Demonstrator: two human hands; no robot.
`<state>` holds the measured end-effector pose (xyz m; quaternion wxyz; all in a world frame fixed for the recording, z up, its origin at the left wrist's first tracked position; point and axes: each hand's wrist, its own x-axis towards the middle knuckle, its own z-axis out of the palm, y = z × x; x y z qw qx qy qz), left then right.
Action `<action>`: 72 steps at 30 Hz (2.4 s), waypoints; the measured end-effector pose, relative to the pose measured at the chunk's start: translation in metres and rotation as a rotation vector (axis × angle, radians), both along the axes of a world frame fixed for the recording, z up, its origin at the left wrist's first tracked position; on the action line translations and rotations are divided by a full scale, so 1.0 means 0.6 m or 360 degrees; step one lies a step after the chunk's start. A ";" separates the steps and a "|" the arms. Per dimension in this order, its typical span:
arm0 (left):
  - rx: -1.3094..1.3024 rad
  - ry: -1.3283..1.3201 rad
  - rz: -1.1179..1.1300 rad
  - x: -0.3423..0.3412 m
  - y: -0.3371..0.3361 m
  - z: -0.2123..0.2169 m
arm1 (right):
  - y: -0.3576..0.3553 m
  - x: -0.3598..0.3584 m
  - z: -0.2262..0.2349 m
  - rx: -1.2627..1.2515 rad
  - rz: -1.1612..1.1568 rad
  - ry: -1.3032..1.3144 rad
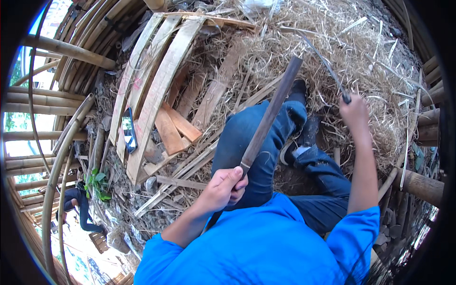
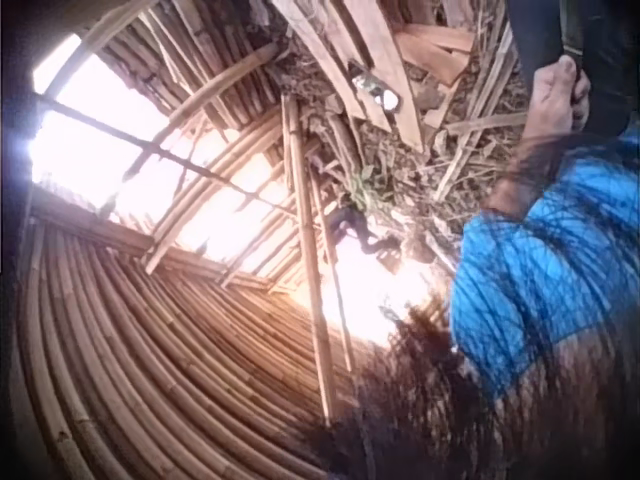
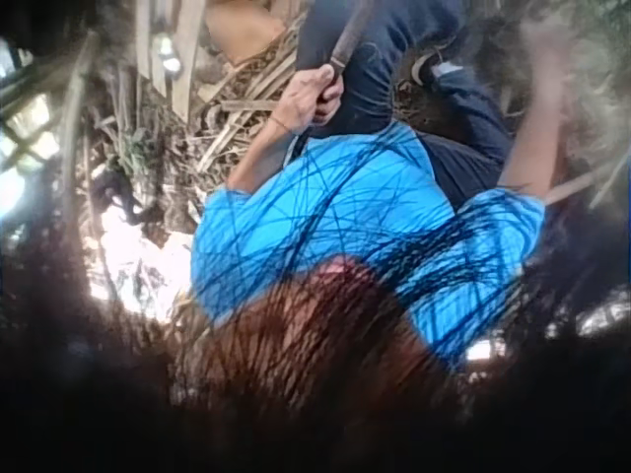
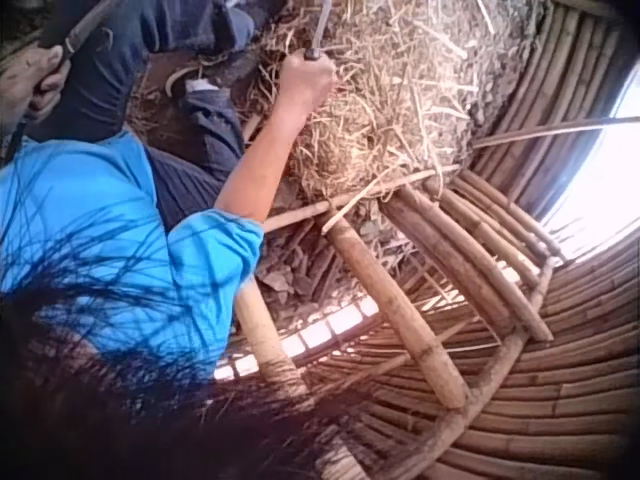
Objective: The person strips bark from a wooden stick using a large knife while seated on the ground.
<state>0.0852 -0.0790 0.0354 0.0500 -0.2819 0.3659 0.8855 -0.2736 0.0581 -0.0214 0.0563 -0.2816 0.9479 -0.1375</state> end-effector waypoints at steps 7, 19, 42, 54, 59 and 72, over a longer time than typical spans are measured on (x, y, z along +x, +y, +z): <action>-0.0114 0.0054 0.0016 0.000 -0.015 0.002 | 0.048 0.117 -0.061 -0.0767 -0.0125 -0.0688; -0.0406 0.0000 0.0021 0.001 -0.003 0.000 | 0.014 0.277 0.072 -0.0899 0.0571 -0.0621; -0.1326 -0.0421 -0.0087 -0.013 0.028 0.059 | -0.012 0.226 0.082 -0.0236 0.0898 -0.0176; -0.1793 -0.0597 -0.0165 -0.034 0.028 0.074 | -0.027 0.236 0.114 -0.0110 0.0906 -0.0246; -0.1799 -0.0588 -0.0247 -0.036 0.027 0.071 | -0.031 0.224 0.094 -0.0041 0.0861 -0.0164; -0.1732 -0.0529 -0.0290 -0.037 0.025 0.068 | -0.050 0.075 0.066 0.0524 0.0221 -0.0084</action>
